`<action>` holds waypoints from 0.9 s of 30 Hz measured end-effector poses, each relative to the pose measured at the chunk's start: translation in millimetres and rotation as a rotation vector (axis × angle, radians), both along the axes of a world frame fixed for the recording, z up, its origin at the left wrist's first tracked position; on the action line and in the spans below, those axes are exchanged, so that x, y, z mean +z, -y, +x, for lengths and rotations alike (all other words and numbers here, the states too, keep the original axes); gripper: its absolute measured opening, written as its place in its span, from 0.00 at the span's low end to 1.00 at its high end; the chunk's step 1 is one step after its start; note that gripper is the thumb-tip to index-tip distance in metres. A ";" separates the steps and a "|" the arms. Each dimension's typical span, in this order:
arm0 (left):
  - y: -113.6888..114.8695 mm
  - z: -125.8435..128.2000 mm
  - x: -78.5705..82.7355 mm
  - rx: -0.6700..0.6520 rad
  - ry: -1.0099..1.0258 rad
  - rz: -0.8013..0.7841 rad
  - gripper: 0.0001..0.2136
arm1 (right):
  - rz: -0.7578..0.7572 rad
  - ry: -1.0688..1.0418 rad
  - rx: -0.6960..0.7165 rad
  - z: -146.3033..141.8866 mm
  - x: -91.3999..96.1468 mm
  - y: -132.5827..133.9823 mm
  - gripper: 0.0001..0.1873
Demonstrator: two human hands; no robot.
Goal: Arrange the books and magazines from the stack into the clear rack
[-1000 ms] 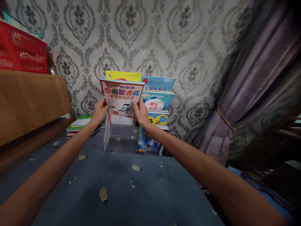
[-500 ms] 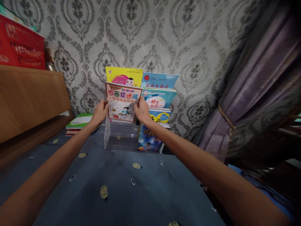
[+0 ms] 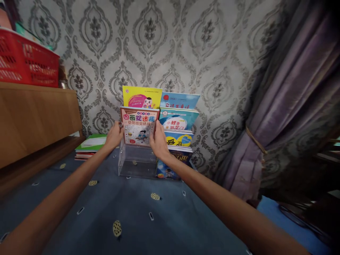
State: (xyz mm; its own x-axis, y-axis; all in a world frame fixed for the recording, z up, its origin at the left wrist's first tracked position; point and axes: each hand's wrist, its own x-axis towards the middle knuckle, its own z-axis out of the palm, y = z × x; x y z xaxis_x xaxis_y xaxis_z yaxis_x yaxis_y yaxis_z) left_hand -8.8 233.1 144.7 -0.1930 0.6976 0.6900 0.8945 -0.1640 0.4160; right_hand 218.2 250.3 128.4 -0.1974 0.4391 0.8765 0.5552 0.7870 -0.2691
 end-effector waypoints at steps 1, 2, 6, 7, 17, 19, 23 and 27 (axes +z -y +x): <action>-1.1 1.3 1.1 -0.006 -0.021 0.027 0.14 | -0.009 -0.005 -0.001 0.4 -0.6 -0.6 0.37; -2.1 3.0 2.2 -0.012 -0.041 0.043 0.13 | -0.019 -0.009 -0.001 0.7 -0.8 -1.0 0.38; -4.8 10.2 4.9 -0.011 -0.042 0.005 0.11 | -0.076 -0.042 0.005 1.1 1.5 0.3 0.37; -5.1 11.5 4.9 -0.012 -0.031 0.000 0.11 | -0.091 -0.056 0.012 0.9 2.4 1.0 0.37; -4.9 10.7 9.2 -0.018 -0.025 -0.056 0.11 | -0.222 -0.228 0.025 -1.1 23.0 -17.4 0.29; -3.2 11.7 11.5 -0.007 -0.035 -0.082 0.12 | -0.237 -0.231 0.035 -1.4 26.6 -22.1 0.26; -0.1 14.9 14.0 0.009 -0.037 -0.106 0.12 | -0.256 -0.260 0.045 -2.0 28.4 -25.0 0.23; -0.2 18.1 15.1 0.023 -0.019 -0.134 0.13 | -0.267 -0.300 0.058 -2.4 28.0 -23.2 0.20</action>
